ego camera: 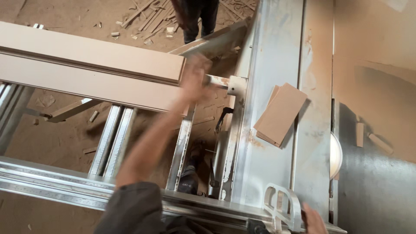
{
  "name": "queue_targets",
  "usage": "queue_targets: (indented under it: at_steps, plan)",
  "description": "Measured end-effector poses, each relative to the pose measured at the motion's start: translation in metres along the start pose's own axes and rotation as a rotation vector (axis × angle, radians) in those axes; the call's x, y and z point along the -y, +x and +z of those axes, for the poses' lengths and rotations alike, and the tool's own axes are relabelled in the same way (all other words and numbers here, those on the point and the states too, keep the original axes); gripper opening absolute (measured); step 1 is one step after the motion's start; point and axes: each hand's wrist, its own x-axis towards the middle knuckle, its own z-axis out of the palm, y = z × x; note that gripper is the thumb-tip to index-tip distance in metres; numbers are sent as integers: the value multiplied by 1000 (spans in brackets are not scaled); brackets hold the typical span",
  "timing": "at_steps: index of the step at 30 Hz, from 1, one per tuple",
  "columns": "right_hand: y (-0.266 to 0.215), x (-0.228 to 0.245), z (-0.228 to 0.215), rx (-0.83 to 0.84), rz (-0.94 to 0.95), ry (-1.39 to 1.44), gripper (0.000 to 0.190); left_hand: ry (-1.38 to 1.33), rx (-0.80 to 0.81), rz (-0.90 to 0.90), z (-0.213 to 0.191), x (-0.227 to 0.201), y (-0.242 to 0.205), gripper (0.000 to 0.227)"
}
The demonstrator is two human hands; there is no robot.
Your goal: The person repeatedly feeds rectangular wood pieces through a table saw, guiding them with both hands and stacking the cut pieces on the table surface. The process continues with multiple pieces in a consistent sequence.
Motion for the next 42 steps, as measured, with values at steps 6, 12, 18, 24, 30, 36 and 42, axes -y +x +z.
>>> queue_targets:
  at_steps: [6, 12, 18, 24, 30, 36, 42]
  plan:
    - [-42, 11, 63, -208, 139, 290, 69, 920, 501, 13, -170, 99, 20, 119]
    - [-26, 92, 52, -147, 61, 61, 73, 977, 387, 188, -160, 114, -15, 100]
    - [-24, 174, 52, -199, 197, 20, 71, 989, 399, 110, -158, 113, -15, 95]
    - [-16, 184, 52, -179, 239, 72, 73, 1055, 483, 287, -164, 97, -18, 119]
    - [-24, 172, 52, -188, 58, 90, 70, 1257, 688, 176, -85, -1, -59, 120]
    - [-42, 178, 45, -252, -87, 152, 63, 904, 997, 371, 82, -121, -139, 101]
    - [-52, 182, 33, -270, -242, 248, 57, 1017, 1226, 611, 114, -91, -155, 83]
